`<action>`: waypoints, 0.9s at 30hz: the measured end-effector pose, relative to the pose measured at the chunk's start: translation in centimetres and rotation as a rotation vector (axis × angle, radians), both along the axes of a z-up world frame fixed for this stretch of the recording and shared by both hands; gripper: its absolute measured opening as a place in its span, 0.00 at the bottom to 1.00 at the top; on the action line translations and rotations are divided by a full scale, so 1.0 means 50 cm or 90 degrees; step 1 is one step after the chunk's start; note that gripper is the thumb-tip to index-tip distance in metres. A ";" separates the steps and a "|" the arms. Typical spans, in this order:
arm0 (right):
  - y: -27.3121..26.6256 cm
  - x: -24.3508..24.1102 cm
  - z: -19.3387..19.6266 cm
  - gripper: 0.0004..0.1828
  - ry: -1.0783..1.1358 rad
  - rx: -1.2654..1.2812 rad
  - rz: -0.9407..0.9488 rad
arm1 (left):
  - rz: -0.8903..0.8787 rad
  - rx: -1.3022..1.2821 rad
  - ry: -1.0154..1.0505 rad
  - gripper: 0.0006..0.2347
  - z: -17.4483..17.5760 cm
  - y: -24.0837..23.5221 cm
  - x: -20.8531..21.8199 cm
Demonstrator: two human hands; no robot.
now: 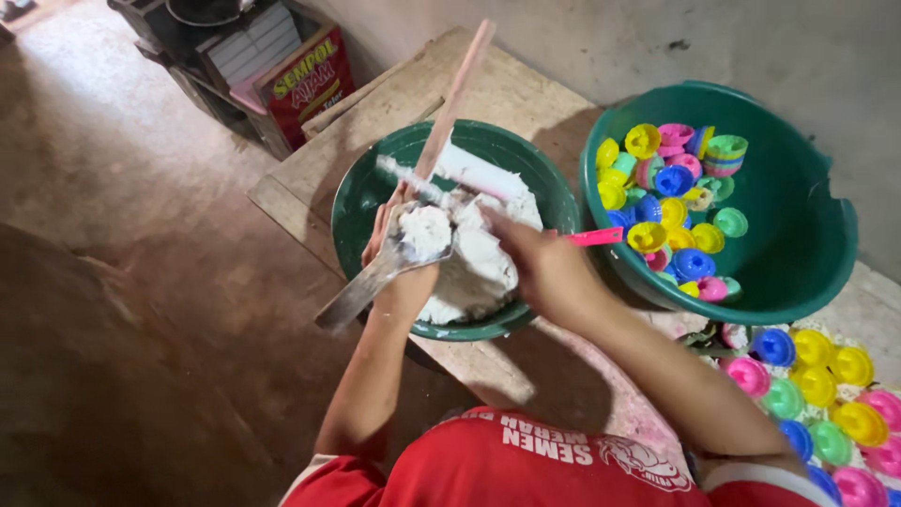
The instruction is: The person scoops a white paste from a green basin into a metal mold, then presses the paste into small colorful plastic cups arranged in a basket. The person repeatedly fills the mold and distributes the paste into the cups.
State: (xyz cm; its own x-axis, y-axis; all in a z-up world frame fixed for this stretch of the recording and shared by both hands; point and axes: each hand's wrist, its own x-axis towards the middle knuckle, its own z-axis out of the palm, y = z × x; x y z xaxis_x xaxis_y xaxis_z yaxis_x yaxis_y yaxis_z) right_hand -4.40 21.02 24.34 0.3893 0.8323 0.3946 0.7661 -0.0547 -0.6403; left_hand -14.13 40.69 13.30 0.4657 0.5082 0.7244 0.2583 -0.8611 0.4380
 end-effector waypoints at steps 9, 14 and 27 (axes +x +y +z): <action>-0.068 0.070 -0.169 0.23 0.152 -0.022 0.061 | 0.044 0.120 0.070 0.21 0.017 0.030 0.008; -0.029 0.060 -0.190 0.25 0.160 -0.073 -0.032 | 0.059 0.092 0.147 0.19 -0.008 0.005 0.057; -0.131 0.148 -0.082 0.24 0.306 -0.078 0.040 | -0.603 -0.802 -0.041 0.16 -0.070 0.085 -0.023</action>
State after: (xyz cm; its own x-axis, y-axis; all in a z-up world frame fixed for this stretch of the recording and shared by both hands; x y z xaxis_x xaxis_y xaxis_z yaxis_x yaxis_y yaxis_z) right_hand 3.00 14.45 20.24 0.4511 0.8889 0.0804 0.3906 -0.1156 -0.9133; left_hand -15.27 44.94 9.81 0.9379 0.3294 0.1087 -0.1876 0.2181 0.9577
